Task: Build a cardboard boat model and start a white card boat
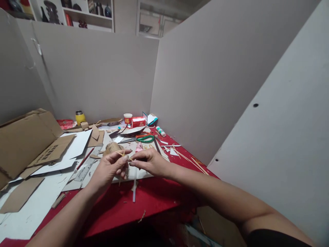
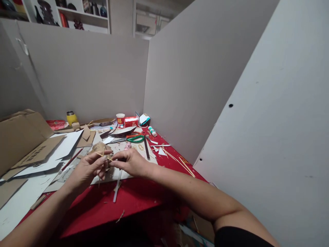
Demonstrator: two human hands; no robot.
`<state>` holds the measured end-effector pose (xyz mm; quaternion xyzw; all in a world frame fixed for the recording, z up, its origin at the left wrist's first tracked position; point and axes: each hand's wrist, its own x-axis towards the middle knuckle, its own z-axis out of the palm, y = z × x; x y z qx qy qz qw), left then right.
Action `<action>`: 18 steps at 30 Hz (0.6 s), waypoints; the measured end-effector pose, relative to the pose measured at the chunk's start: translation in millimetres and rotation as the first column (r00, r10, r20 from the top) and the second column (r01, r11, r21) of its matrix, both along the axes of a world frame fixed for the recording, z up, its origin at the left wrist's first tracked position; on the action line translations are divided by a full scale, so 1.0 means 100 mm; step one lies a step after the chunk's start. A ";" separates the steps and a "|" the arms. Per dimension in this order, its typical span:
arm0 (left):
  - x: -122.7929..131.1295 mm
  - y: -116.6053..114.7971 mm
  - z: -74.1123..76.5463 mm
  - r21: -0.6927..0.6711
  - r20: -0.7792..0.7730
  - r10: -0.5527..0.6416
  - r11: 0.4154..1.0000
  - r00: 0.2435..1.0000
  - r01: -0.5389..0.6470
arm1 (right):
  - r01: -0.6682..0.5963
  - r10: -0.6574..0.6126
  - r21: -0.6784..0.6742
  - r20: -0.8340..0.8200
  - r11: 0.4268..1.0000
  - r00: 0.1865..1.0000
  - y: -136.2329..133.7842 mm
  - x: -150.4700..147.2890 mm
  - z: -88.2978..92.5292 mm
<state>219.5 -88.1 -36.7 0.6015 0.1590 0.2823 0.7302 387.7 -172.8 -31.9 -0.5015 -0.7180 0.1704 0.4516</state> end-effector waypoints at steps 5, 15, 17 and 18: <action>0.00 0.01 0.02 0.011 0.014 -0.031 0.999 0.999 0.031 | -0.030 0.031 -0.015 0.059 0.999 0.998 0.01 0.02 0.01; -0.11 0.20 0.12 0.040 0.073 0.155 0.987 0.985 -0.158 | 0.053 -0.062 -0.087 -0.096 0.995 0.993 0.00 0.17 0.06; -0.16 0.26 0.20 0.047 0.095 0.215 0.974 0.972 -0.221 | 0.083 -0.106 -0.128 -0.184 0.988 0.977 -0.01 0.22 0.08; -0.19 0.28 0.24 0.050 0.106 0.239 0.968 0.965 -0.245 | 0.089 -0.120 -0.149 -0.214 0.985 0.969 -0.03 0.24 0.09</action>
